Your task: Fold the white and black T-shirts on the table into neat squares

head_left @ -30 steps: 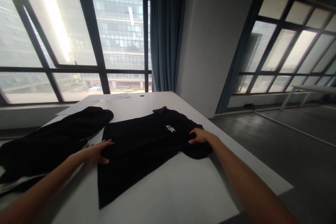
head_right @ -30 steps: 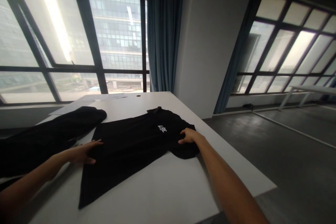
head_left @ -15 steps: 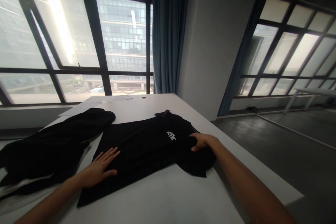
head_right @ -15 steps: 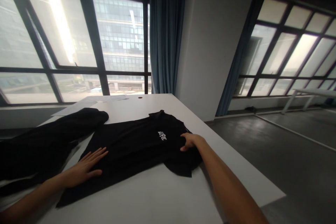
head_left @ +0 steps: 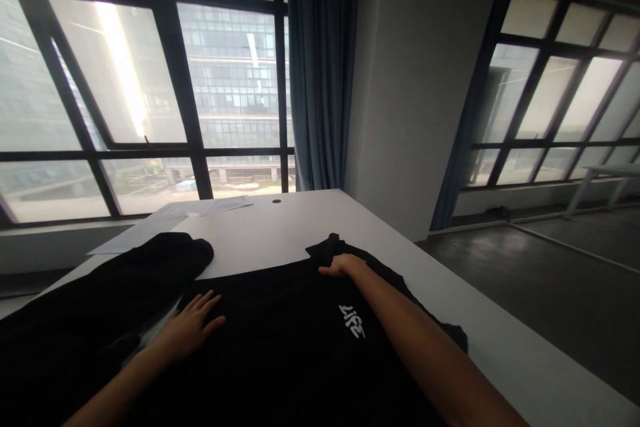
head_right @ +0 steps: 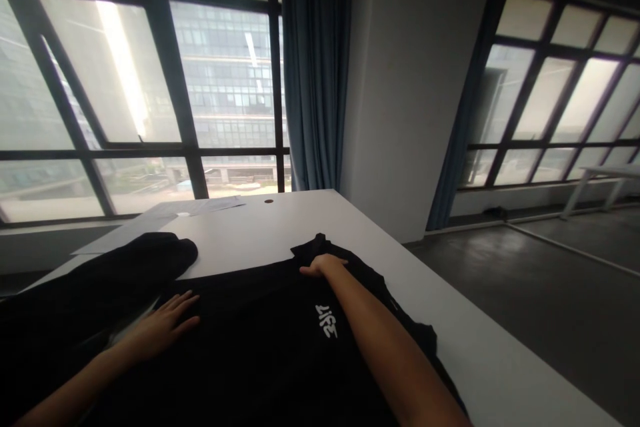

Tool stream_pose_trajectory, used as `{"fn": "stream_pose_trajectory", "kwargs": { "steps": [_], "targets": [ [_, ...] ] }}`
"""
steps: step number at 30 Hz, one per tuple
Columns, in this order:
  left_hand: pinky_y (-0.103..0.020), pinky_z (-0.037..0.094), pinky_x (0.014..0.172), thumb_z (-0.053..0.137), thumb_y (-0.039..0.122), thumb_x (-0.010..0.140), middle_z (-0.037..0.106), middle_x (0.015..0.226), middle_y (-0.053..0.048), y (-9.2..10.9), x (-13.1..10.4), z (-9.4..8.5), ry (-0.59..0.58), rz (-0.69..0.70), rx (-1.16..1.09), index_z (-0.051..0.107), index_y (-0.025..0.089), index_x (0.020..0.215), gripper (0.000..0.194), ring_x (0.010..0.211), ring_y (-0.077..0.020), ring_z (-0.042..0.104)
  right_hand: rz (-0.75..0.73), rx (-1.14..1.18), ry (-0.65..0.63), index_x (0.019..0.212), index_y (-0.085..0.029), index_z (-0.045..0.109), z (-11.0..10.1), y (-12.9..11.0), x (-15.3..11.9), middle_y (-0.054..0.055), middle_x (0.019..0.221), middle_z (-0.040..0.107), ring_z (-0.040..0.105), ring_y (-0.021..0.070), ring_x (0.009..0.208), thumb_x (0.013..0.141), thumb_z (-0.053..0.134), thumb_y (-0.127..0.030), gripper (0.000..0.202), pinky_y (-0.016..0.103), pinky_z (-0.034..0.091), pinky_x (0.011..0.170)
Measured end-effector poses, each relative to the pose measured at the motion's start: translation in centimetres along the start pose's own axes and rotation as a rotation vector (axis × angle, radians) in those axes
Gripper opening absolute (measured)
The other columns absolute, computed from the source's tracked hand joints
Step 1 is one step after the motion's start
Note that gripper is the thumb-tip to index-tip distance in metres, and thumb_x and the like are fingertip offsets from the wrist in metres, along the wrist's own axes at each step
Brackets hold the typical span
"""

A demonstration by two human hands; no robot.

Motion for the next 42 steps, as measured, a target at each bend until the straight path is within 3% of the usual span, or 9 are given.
{"fn": "stream_pose_trajectory", "kwargs": {
  "steps": [3, 7, 13, 17, 21, 26, 30, 38, 42],
  "targets": [
    [-0.061, 0.028, 0.113, 0.036, 0.056, 0.092, 0.026, 0.161, -0.011, -0.4, 3.2, -0.5, 0.011, -0.024, 0.024, 0.037, 0.018, 0.152, 0.071, 0.148, -0.0330, 0.023, 0.119, 0.028, 0.015, 0.156, -0.018, 0.025, -0.3, -0.5, 2.8, 0.020, 0.162, 0.016, 0.019, 0.0479, 0.144, 0.082, 0.044, -0.079, 0.098, 0.070, 0.014, 0.111],
    [-0.059, 0.028, 0.112, 0.040, 0.043, 0.094, 0.036, 0.157, -0.014, 0.1, 4.3, -2.9, 0.218, -0.042, 0.123, 0.048, 0.016, 0.144, 0.058, 0.145, -0.0336, 0.030, -0.066, 0.071, 0.166, 0.158, -0.021, 0.017, -0.4, -1.5, 1.4, 0.014, 0.165, 0.010, 0.011, 0.0366, 0.150, 0.096, 0.026, -0.065, 0.076, 0.061, 0.007, 0.116],
    [-0.047, 0.040, 0.107, 0.038, 0.051, 0.094, 0.062, 0.136, -0.013, 1.9, -3.1, -2.9, 0.252, 0.086, -0.006, 0.063, 0.017, 0.128, 0.054, 0.124, -0.0308, 0.057, -0.402, 0.066, 0.137, 0.143, -0.022, 0.051, 1.2, 2.9, -9.1, 0.013, 0.154, 0.041, 0.040, 0.0310, 0.139, 0.088, 0.057, -0.047, 0.060, 0.046, 0.029, 0.115],
    [-0.047, 0.040, 0.109, 0.049, 0.063, 0.086, 0.058, 0.140, -0.011, 3.1, -9.8, -1.8, 0.194, 0.220, -0.102, 0.066, 0.021, 0.125, 0.059, 0.127, -0.0323, 0.054, -0.359, 0.104, 0.217, 0.119, -0.019, 0.070, 0.9, 8.0, -14.5, 0.011, 0.126, 0.067, 0.061, 0.0280, 0.117, 0.078, 0.064, -0.020, 0.042, 0.036, 0.044, 0.103],
    [-0.044, 0.040, 0.111, 0.065, 0.066, 0.075, 0.054, 0.146, -0.008, 2.1, -14.1, -0.5, 0.140, 0.366, -0.220, 0.066, 0.028, 0.127, 0.064, 0.131, -0.0321, 0.051, -0.384, 0.279, 0.176, 0.093, -0.018, 0.076, 2.4, 10.5, -17.8, 0.007, 0.093, 0.075, 0.068, 0.0227, 0.086, 0.073, 0.066, -0.020, 0.023, 0.032, 0.052, 0.080],
    [-0.046, 0.038, 0.113, 0.065, 0.067, 0.075, 0.054, 0.146, -0.007, -0.7, -15.7, 0.3, 0.134, 0.312, -0.316, 0.070, 0.029, 0.122, 0.061, 0.132, -0.0326, 0.050, -0.475, 0.428, 0.015, 0.091, -0.017, 0.076, 5.2, 10.5, -20.3, 0.005, 0.086, 0.072, 0.065, 0.0211, 0.083, 0.065, 0.076, -0.040, 0.034, 0.030, 0.050, 0.076],
    [-0.049, 0.036, 0.114, 0.062, 0.073, 0.073, 0.058, 0.141, -0.009, -0.8, -15.8, -0.5, 0.146, 0.278, -0.381, 0.073, 0.026, 0.115, 0.064, 0.131, -0.0341, 0.052, -0.416, 0.305, 0.070, 0.092, -0.020, 0.077, 5.2, 10.7, -20.3, 0.004, 0.094, 0.071, 0.063, 0.0224, 0.091, 0.053, 0.084, -0.031, 0.041, 0.029, 0.049, 0.079],
    [-0.050, 0.039, 0.111, 0.060, 0.084, 0.063, 0.066, 0.130, -0.015, -1.8, -16.1, -1.4, 0.201, 0.219, -0.465, 0.076, 0.019, 0.105, 0.079, 0.122, -0.0361, 0.058, -0.464, 0.473, 0.118, 0.094, -0.017, 0.076, 3.8, 12.1, -21.4, 0.005, 0.090, 0.074, 0.065, 0.0222, 0.089, 0.073, 0.069, -0.038, 0.030, 0.033, 0.051, 0.083],
    [-0.048, 0.042, 0.108, 0.064, 0.077, 0.065, 0.070, 0.121, -0.013, -1.8, -16.7, -2.4, 0.246, 0.252, -0.462, 0.076, 0.022, 0.096, 0.065, 0.117, -0.0344, 0.061, -0.381, 0.567, 0.210, 0.097, -0.016, 0.076, 3.0, 15.1, -20.7, 0.006, 0.084, 0.074, 0.067, 0.0216, 0.085, 0.072, 0.064, -0.029, 0.030, 0.033, 0.053, 0.078]
  ]
}}
Point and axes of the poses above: each hand's wrist, its own x-axis towards the middle knuckle, its own z-axis out of the palm, y = z × x, the point moved 6 cm from there along x, towards the middle knuckle
